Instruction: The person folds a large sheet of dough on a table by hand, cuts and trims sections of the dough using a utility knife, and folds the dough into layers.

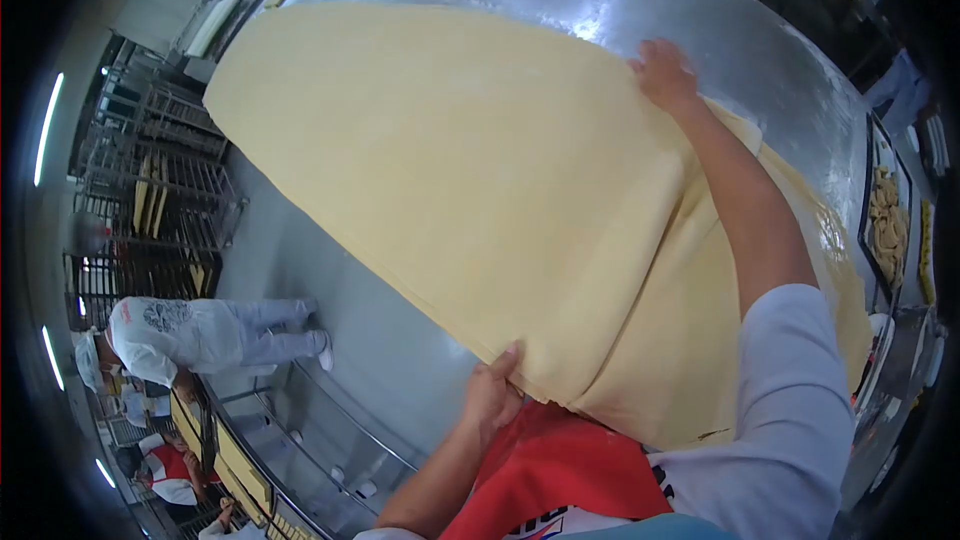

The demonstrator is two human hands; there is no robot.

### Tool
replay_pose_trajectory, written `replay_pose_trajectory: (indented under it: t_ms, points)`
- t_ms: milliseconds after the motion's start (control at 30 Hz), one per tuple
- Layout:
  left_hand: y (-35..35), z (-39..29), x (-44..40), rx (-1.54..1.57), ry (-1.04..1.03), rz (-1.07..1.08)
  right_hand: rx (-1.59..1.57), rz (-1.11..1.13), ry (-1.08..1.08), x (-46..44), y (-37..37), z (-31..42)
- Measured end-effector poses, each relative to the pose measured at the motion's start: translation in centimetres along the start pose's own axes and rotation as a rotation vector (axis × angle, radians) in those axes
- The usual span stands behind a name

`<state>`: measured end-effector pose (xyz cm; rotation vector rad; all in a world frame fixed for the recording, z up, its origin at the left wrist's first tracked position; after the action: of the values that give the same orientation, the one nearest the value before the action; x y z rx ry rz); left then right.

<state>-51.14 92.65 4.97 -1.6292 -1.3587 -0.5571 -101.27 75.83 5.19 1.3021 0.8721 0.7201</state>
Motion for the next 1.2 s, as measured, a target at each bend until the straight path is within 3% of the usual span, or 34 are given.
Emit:
replay_pose_trajectory:
  t_ms: [33,100,200,267,333,433,467,567,667,800,867,933,967,1000,1067,1100,1133,1167,1200]
  points:
    - [0.3,0.1,-0.4,0.13,0.06,0.054,0.006,0.019,0.013,0.2,-1.9,-0.1]
    - [0.1,0.6,-0.6,0.31,0.119,0.069,-0.17,0.016,0.461,1.2,-5.9,0.1]
    - [-0.4,1.3,0.8,0.202,0.016,-0.01,-0.071,0.129,0.439,-1.1,-7.4,-2.1]
    - [-0.1,1.5,1.8,0.115,-0.056,0.074,-0.095,0.125,0.447,-1.0,-6.6,-0.5]
    - [0.5,1.7,2.1,0.147,-0.088,0.095,-0.018,0.165,0.135,0.6,-4.6,1.2]
    - [1.6,3.2,0.5,0.116,-0.06,0.15,0.084,0.096,0.313,3.0,-6.5,7.3]
    - [1.9,3.4,0.3,0.128,-0.047,0.169,-0.07,0.097,0.491,4.8,-6.8,10.1]
    - [1.9,3.8,0.3,0.002,-0.065,0.264,-0.122,0.237,0.706,13.9,-3.8,21.3]
    - [1.8,3.8,0.3,0.171,0.006,0.325,-0.115,0.342,0.839,21.5,1.1,30.7]
    - [3.1,4.7,-0.3,0.223,0.191,0.445,-0.211,0.419,1.089,27.3,1.8,36.1]
    - [2.8,4.4,-0.3,0.151,0.31,0.514,-0.502,0.482,1.106,28.6,1.8,35.8]
    - [1.9,3.0,1.1,-0.182,-0.002,0.571,-0.569,0.353,0.895,27.4,4.9,31.8]
    - [1.9,1.7,1.7,-0.481,-0.043,0.615,-0.66,0.249,0.755,26.9,6.5,30.2]
    - [2.0,2.3,1.6,-0.503,-0.043,0.64,-0.682,-0.007,0.605,26.5,5.6,26.4]
    - [2.3,3.8,1.0,-0.895,-0.646,0.75,-0.618,-0.438,0.315,25.4,3.3,16.2]
    - [2.4,4.6,1.0,-0.906,-0.65,0.761,-0.537,-0.449,0.056,25.2,3.0,10.7]
    - [2.3,5.4,1.1,-1.04,-0.799,0.693,-0.593,-0.386,-0.264,25.0,2.8,5.1]
    - [1.9,6.2,1.1,-1.167,-0.95,0.613,-0.454,-0.351,-0.398,25.7,3.2,-0.1]
    - [1.1,7.2,0.7,-1.232,-1.031,0.563,-0.287,-0.268,-0.396,26.7,4.4,-4.2]
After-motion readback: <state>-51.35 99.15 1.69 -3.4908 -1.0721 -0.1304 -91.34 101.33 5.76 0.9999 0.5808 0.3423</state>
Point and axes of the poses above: each hand's wrist, its own x-axis away from the middle knuckle, its own y-axis out of the back of the hand, z = x × y, the point moved 1 cm from there along -x, towards the middle knuckle, and after that the axes turned 1 degree about -z, right-handed, at the moved point
